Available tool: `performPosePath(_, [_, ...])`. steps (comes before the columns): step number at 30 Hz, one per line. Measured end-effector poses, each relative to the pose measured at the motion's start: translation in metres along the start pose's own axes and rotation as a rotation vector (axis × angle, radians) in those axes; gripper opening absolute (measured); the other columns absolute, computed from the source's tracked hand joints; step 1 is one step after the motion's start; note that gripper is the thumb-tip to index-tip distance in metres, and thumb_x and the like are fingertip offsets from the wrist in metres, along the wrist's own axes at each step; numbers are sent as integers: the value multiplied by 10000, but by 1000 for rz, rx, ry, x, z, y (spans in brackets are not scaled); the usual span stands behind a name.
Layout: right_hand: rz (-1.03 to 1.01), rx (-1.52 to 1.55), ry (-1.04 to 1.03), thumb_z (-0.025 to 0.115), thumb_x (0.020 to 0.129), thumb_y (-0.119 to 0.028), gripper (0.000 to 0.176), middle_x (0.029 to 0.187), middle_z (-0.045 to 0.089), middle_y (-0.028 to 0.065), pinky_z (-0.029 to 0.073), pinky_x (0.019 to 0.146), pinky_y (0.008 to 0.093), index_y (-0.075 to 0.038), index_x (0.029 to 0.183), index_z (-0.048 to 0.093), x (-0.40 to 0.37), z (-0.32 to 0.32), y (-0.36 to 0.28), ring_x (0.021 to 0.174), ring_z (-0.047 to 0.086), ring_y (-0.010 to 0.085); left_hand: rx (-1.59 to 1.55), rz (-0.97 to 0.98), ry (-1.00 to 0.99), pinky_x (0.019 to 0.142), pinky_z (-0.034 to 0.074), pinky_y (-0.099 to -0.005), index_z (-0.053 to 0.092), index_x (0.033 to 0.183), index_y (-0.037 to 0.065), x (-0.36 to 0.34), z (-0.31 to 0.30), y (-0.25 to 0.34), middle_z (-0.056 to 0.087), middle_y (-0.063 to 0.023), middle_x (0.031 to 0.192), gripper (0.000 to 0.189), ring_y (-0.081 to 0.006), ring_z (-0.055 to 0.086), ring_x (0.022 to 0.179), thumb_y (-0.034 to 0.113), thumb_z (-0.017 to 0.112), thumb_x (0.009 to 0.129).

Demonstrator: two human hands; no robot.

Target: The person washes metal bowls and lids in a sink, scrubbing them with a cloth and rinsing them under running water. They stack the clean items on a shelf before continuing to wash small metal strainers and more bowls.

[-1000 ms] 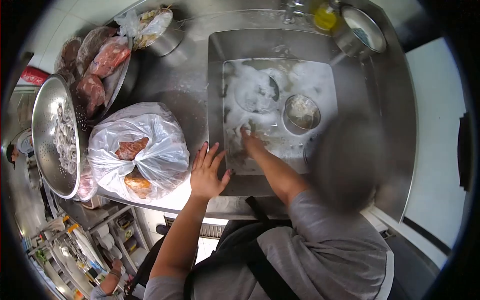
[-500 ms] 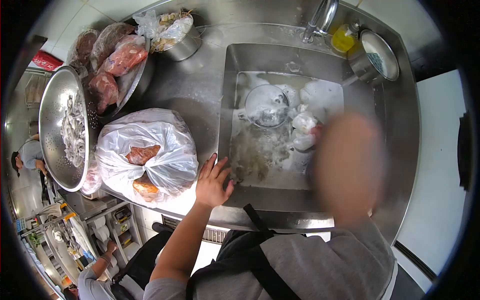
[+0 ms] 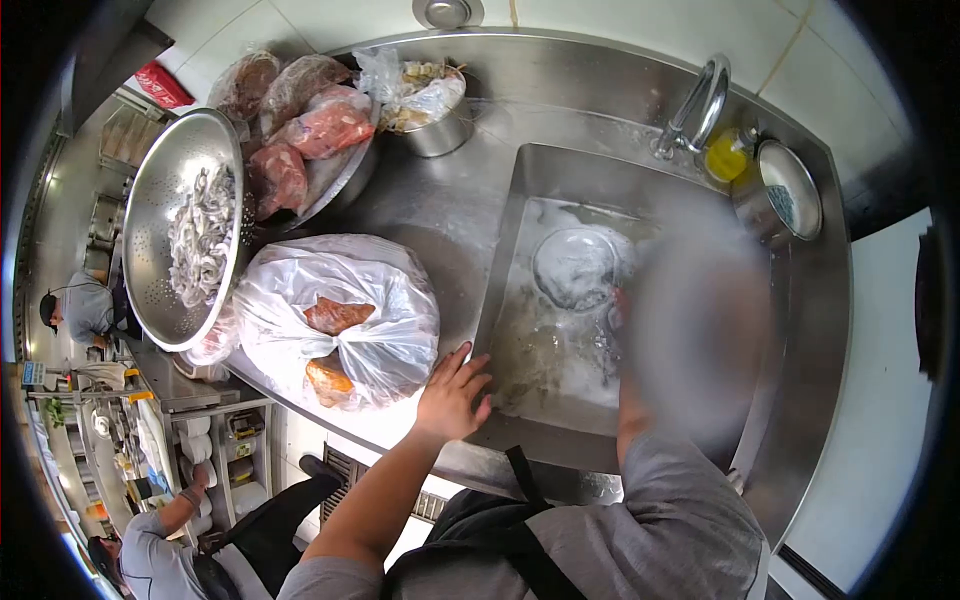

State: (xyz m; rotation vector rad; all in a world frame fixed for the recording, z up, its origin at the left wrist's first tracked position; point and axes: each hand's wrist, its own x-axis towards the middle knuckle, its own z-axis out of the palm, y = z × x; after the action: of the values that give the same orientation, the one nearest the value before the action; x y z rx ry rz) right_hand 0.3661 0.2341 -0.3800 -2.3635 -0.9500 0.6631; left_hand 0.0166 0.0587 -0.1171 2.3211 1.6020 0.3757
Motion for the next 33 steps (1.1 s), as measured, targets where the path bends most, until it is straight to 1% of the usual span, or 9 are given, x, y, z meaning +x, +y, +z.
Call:
performPosePath(6, [-337,-119,-502,848,646,-404,1081,1317,489,310,389,1033,416,58,1433,268,-4,-30,30,1243,477,421,-33,-12,10,1095,328,-482,678,1001,104,-2,-1,-1,536,-61,1310,267,-326,366,1351,224,666,763])
performPosePath(7, [-414,-134,-572,828,673,-326,876,1236,555,301,439,979,433,33,1358,415,-7,-36,32,1161,543,430,-32,-8,2,1099,324,-481,679,1001,103,-3,-2,-1,535,-60,1311,267,-325,363,1353,221,667,762])
performPosePath(11, [-675,-670,-600,704,748,-129,314,1012,658,247,500,867,474,14,1020,639,20,22,72,1018,623,389,-48,2,12,1106,316,-474,677,1004,101,-4,-4,-2,530,-59,1314,267,-323,354,1358,212,667,761])
performPosePath(15, [-702,-900,-449,641,760,-48,234,975,672,221,500,859,466,13,986,657,-67,-91,-44,965,636,387,-49,10,17,1097,328,-473,670,1002,98,-5,-2,-4,531,-60,1314,265,-324,357,1356,206,664,760])
performPosePath(21, [-670,171,-176,644,733,-35,273,861,660,217,511,713,376,5,1003,646,-63,-153,-38,777,657,339,-63,11,15,1082,339,-481,650,963,76,-6,8,-8,535,-76,1306,238,-344,354,1349,188,657,753])
performPosePath(26, [-685,-51,-295,683,718,-75,266,671,620,199,492,611,387,14,967,647,-27,-165,-43,618,630,320,-56,11,49,1103,318,-482,646,940,61,-5,4,-4,542,-77,1297,222,-322,341,1364,181,656,754])
performPosePath(28, [-519,-242,-421,695,724,-106,280,824,650,173,502,691,394,-9,984,661,-32,-144,-39,743,638,312,-56,11,58,1104,318,-478,654,938,60,-4,5,-4,543,-69,1296,221,-316,342,1366,182,658,753])
performPosePath(30, [-776,-929,-326,741,712,-180,306,1062,625,111,487,825,431,-55,985,684,-35,-92,-2,957,604,303,-65,13,51,1111,312,-474,665,942,65,-5,4,-5,539,-58,1299,221,-310,340,1369,183,657,756])
performPosePath(33, [-724,-1062,-75,742,716,-255,328,1221,546,55,433,930,492,-91,996,694,-94,-58,-16,1117,526,307,-61,7,35,1120,307,-465,672,947,72,-6,4,-7,533,-53,1303,223,-298,338,1372,191,655,760])
